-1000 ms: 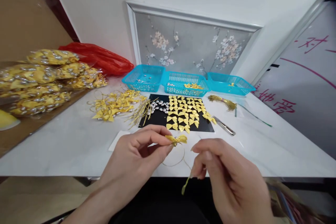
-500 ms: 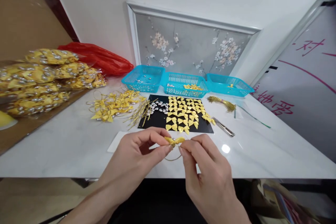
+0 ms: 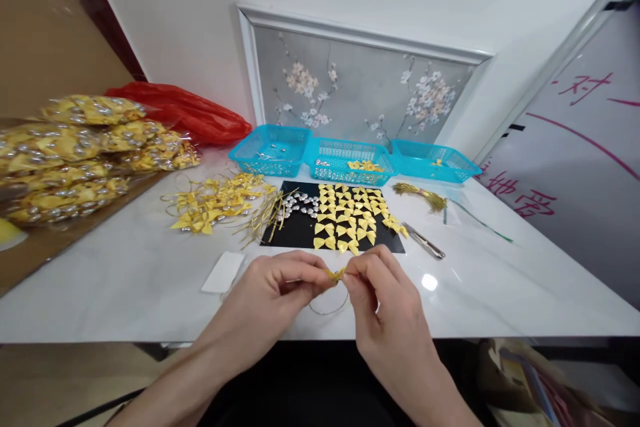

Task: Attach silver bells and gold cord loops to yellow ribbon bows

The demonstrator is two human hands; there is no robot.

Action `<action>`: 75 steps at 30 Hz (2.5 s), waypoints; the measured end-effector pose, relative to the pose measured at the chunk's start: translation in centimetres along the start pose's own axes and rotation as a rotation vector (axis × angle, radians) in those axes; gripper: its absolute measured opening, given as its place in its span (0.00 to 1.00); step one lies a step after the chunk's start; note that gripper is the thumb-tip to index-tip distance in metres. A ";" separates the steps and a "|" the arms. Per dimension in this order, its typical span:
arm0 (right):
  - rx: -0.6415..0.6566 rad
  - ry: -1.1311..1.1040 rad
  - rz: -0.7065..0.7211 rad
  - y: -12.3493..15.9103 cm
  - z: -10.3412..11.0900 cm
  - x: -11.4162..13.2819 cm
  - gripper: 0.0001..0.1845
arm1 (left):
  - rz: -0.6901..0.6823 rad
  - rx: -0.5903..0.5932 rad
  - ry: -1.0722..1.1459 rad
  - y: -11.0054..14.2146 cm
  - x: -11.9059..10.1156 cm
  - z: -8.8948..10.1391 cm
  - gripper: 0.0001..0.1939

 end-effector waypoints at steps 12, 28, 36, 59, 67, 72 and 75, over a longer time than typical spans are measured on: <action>0.129 -0.200 -0.174 0.8 -1.1 -1.6 0.11 | -0.037 -0.060 -0.192 -0.1 0.2 0.3 0.14; -0.052 -0.135 -0.058 2.5 -2.5 -0.4 0.09 | 0.263 -0.069 0.519 1.0 3.7 -1.9 0.13; 0.060 -0.137 0.014 4.1 -2.2 0.8 0.17 | 0.256 -0.149 0.513 0.9 4.2 -0.9 0.06; -0.089 0.126 0.274 2.8 -0.2 1.6 0.17 | 0.163 0.010 0.066 1.6 2.4 0.0 0.10; 0.001 0.309 0.247 2.3 -1.5 0.0 0.12 | 0.138 0.068 0.015 2.0 1.9 -0.3 0.11; 0.016 0.376 0.293 1.9 -1.2 0.1 0.16 | 0.164 0.050 0.011 1.8 2.4 -0.1 0.12; 0.065 0.348 0.302 1.8 -1.2 -0.1 0.17 | 0.180 0.056 0.029 1.7 2.6 -0.2 0.12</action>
Point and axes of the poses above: each hand's wrist, its own y-axis away from the middle knuckle, its own z-axis out of the back of the hand, x = y × z, the point moved 7 cm from there along -y, towards the middle knuckle, and after that the axes turned 3 degrees about -x, right-handed, at the moved point
